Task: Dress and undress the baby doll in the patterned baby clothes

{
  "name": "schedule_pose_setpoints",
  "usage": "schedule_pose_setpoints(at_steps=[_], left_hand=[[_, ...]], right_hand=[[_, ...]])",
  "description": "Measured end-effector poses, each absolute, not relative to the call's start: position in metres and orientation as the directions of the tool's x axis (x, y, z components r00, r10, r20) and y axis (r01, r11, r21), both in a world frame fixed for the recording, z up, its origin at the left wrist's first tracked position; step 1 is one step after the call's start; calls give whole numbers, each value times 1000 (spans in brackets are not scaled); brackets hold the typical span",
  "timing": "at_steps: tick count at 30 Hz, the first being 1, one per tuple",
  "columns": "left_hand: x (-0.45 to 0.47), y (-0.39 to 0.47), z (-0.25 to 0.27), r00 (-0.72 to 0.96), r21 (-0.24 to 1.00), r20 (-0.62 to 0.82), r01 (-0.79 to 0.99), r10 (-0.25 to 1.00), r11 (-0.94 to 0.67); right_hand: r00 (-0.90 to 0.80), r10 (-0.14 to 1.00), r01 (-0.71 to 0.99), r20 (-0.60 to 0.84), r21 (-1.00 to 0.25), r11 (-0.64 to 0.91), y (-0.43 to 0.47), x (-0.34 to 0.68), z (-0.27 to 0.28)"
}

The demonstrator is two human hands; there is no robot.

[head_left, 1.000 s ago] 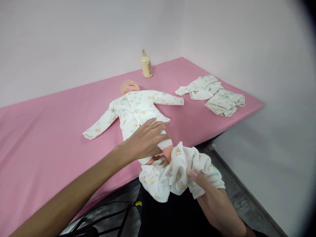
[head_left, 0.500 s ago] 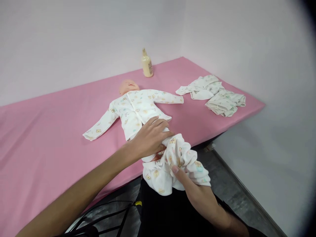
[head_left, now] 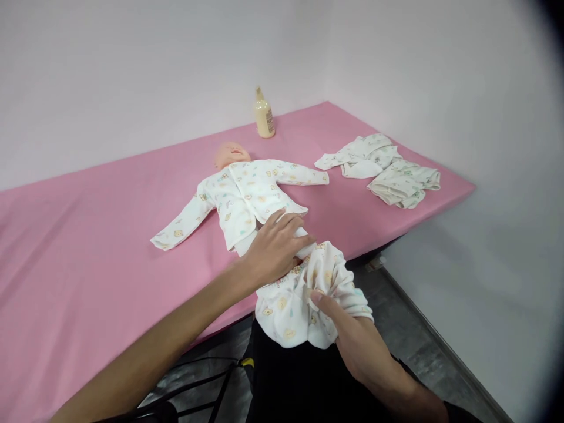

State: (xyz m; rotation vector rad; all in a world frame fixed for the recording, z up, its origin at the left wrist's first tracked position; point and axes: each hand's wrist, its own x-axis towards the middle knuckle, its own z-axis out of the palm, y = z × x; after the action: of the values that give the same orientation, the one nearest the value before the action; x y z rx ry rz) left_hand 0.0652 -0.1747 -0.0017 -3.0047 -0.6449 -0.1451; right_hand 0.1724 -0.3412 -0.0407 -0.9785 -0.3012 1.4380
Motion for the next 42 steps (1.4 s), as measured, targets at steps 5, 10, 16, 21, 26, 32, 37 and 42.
schedule_pose_setpoints(at_steps=[5,10,16,21,26,32,37,42], left_hand=[[67,-177,-2,909,-78,99,412,404,-908],[68,-177,-7,906,-77,130,413,402,-907],[63,-181,-6,900,-8,134,420,415,-908],[47,-211,13,813,305,139,509,566,-805],[42,-243,17,690,680,-22,541,724,-495],[50,-250,3,670,751,-78,527,739,-398],[55,-253,1,648,760,-125,549,751,-347],[58,-254,5,662,805,-129,505,738,-313]], right_hand=[[139,897,-664,-420,-711,-230,-345,174,-30],[181,895,-661,-408,-724,-197,-342,170,-32],[249,874,-702,-418,-699,-135,-329,163,-38],[185,889,-774,-419,-620,-131,-329,166,-29],[186,866,-805,-465,-577,-137,-329,167,-24],[166,879,-819,-448,-559,-130,-328,169,-21],[175,894,-813,-414,-572,-106,-327,170,-24],[172,895,-804,-411,-583,-114,-328,172,-28]])
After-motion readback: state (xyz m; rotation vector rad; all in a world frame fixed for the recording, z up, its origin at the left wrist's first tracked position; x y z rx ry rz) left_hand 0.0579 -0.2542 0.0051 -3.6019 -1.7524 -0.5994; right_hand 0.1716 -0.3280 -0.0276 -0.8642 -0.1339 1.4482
